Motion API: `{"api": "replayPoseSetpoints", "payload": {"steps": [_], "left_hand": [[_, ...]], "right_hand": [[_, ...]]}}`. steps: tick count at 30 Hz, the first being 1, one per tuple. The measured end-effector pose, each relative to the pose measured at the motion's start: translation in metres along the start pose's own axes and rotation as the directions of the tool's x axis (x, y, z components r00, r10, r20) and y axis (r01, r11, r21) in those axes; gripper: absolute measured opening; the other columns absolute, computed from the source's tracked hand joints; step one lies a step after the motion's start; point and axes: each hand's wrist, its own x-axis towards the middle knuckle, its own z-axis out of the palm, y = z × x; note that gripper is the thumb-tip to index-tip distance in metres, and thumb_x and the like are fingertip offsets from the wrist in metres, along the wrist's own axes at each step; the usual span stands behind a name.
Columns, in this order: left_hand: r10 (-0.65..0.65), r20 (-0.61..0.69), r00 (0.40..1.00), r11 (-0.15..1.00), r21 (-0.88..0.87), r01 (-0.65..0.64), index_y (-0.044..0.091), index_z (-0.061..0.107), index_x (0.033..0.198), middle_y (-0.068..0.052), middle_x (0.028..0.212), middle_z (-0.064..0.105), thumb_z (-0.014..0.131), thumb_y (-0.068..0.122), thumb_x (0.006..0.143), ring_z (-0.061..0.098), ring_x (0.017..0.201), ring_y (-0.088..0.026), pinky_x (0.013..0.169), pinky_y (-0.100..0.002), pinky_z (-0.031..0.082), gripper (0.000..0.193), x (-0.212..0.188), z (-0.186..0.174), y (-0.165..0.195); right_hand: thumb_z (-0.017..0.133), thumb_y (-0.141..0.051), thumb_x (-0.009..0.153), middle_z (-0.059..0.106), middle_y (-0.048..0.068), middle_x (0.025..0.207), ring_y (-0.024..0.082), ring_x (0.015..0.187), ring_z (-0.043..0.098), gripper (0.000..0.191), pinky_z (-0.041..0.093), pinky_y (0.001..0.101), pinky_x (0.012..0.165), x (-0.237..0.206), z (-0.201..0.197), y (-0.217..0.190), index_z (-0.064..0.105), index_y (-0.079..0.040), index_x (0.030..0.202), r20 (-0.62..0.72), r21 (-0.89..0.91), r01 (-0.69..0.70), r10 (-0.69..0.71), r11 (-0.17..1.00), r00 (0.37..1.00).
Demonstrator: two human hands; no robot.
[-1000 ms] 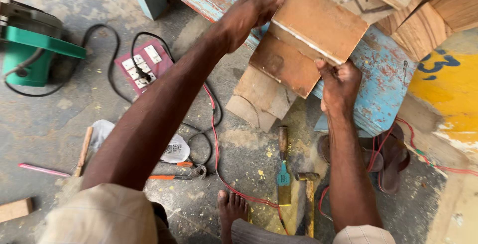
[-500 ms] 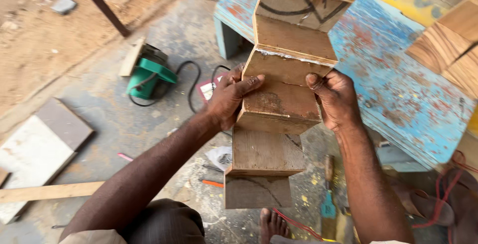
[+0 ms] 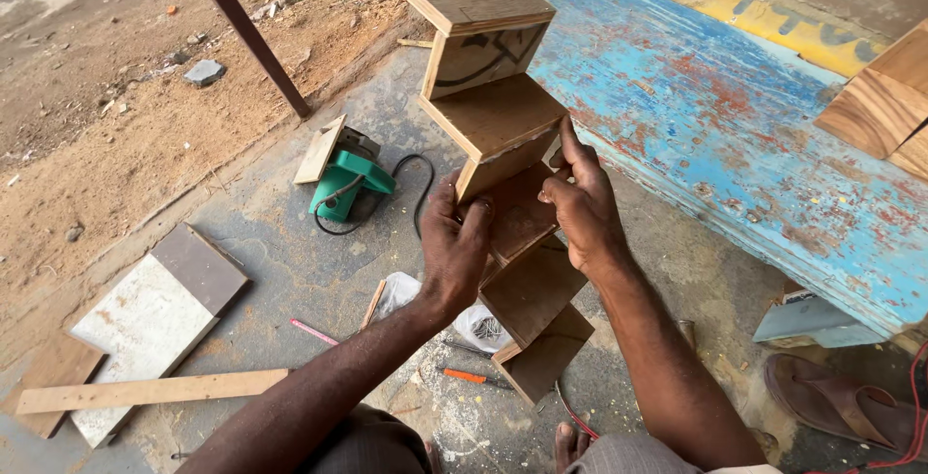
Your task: The person sits on the floor and applies white adhesive paste with a stick onto the edges of a stepped wooden assembly, positions small wooden blocks on the glued edges, and hammers them to secure the steps, then lifts and repositions the assembly to treat other joints.
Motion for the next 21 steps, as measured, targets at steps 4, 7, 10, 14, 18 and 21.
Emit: {"api": "replayPoseSetpoints", "payload": {"steps": [4, 7, 10, 14, 18, 21], "left_hand": [[0.081, -0.035, 0.996, 0.962, 0.265, -0.069, -0.001, 0.056, 0.141, -0.012, 0.119, 0.063, 0.056, 0.001, 0.097, 0.063, 0.107, -0.017, 0.095, -0.032, 0.054, 0.044, -0.007, -0.005, 0.004], [0.133, -0.05, 0.99, 0.942, 0.317, -0.111, 0.0, 0.055, 0.141, -0.014, 0.12, 0.062, 0.057, 0.003, 0.098, 0.062, 0.112, -0.019, 0.099, -0.033, 0.052, 0.044, -0.008, -0.007, 0.007], [0.134, -0.06, 0.989, 0.957, 0.266, -0.114, 0.0, 0.054, 0.142, -0.013, 0.122, 0.061, 0.057, 0.004, 0.098, 0.062, 0.113, -0.02, 0.101, -0.033, 0.051, 0.044, -0.007, -0.008, 0.008], [0.156, -0.082, 0.984, 0.95, 0.285, -0.126, 0.0, 0.053, 0.143, -0.013, 0.122, 0.061, 0.057, 0.004, 0.098, 0.063, 0.113, -0.019, 0.099, -0.034, 0.053, 0.045, -0.006, -0.009, 0.005], [0.165, -0.088, 0.982, 0.956, 0.259, -0.137, 0.0, 0.055, 0.143, -0.012, 0.118, 0.063, 0.056, 0.003, 0.099, 0.064, 0.108, -0.019, 0.095, -0.035, 0.055, 0.043, -0.004, -0.008, 0.0], [0.092, -0.128, 0.987, 0.996, 0.01, -0.092, 0.002, 0.048, 0.144, -0.009, 0.121, 0.066, 0.053, 0.002, 0.095, 0.066, 0.107, -0.016, 0.092, -0.033, 0.056, 0.049, 0.001, -0.007, -0.002]], "right_hand": [[0.05, 0.003, 0.076, 0.042, 0.002, 0.115, 0.013, 0.095, 0.045, 0.09, 0.05, 0.024, 0.084, -0.007, 0.017, -0.004, 0.028, -0.01, 0.162, 0.036, 0.01, 0.061, -0.061, 0.998, 0.997], [0.049, 0.006, 0.08, 0.037, 0.002, 0.112, 0.013, 0.097, 0.043, 0.086, 0.05, 0.0233, 0.084, -0.015, 0.025, -0.009, 0.034, -0.007, 0.163, 0.062, 0.075, 0.145, -0.15, 0.987, 0.987], [0.05, 0.007, 0.08, 0.037, 0.001, 0.111, 0.012, 0.096, 0.042, 0.084, 0.049, 0.0222, 0.08, -0.023, 0.033, -0.018, 0.037, -0.006, 0.162, 0.079, 0.033, 0.174, -0.176, 0.984, 0.981], [0.053, 0.006, 0.078, 0.038, 0.002, 0.115, 0.012, 0.105, 0.042, 0.085, 0.048, 0.0228, 0.088, -0.038, 0.046, -0.025, 0.038, -0.003, 0.161, 0.122, 0.115, 0.188, -0.202, 0.975, 0.972], [0.055, 0.001, 0.079, 0.042, 0.002, 0.118, 0.014, 0.113, 0.044, 0.084, 0.046, 0.0231, 0.101, -0.057, 0.057, -0.024, 0.036, -0.001, 0.161, 0.224, 0.084, 0.275, -0.287, 0.958, 0.931], [0.055, 0.001, 0.084, 0.051, 0.004, 0.114, 0.015, 0.113, 0.049, 0.072, 0.043, 0.0242, 0.111, -0.068, 0.053, -0.021, 0.048, 0.002, 0.156, 0.346, 0.03, 0.412, -0.396, 0.911, 0.85]]}}
